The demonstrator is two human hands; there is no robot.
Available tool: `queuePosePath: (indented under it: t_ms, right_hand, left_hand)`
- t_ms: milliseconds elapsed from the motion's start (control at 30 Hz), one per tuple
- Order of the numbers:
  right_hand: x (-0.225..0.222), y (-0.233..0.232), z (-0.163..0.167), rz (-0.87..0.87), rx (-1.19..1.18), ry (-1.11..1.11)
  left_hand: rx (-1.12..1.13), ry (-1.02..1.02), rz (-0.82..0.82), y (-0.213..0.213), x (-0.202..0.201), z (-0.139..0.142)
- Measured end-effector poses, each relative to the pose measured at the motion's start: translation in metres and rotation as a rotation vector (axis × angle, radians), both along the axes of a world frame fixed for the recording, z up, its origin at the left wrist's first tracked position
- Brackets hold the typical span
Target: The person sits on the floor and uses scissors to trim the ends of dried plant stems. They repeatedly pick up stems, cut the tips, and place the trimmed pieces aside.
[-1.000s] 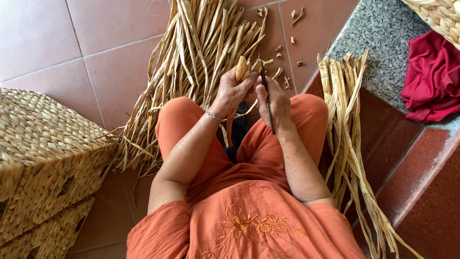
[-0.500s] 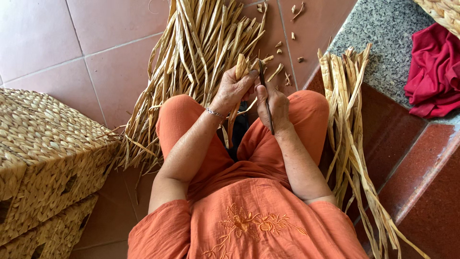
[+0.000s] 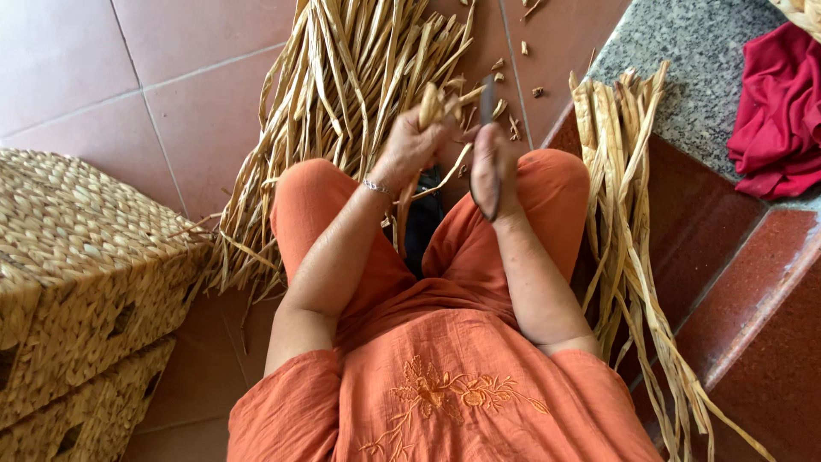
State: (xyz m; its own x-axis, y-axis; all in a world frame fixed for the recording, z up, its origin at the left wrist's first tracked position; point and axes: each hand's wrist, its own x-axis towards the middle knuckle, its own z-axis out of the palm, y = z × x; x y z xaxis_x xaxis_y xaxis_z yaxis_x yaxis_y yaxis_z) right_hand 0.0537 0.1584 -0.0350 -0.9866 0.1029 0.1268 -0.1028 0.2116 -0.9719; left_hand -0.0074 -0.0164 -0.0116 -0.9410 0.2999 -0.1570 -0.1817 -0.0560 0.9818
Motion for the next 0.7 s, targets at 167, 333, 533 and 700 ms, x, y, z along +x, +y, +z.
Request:
queuePosePath:
  t_ms: [167, 333, 533, 700]
  right_hand:
    - [-0.015, 0.035, 0.002, -0.117, -0.574, -0.337]
    - [-0.017, 0.049, 0.011, -0.098, -0.699, -0.343]
    - [-0.019, 0.043, 0.013, -0.100, -0.669, -0.331]
    - [-0.023, 0.043, 0.011, -0.105, -0.664, -0.348]
  left_hand:
    - [-0.667, -0.045, 0.061, -0.020, -0.026, -0.013]
    - [-1.147, -0.204, -0.198, -0.011, -0.043, -0.054]
    - [-1.271, -0.124, -0.242, -0.002, -0.013, -0.103]
    - [-1.332, -0.147, -0.235, 0.007, 0.001, -0.119]
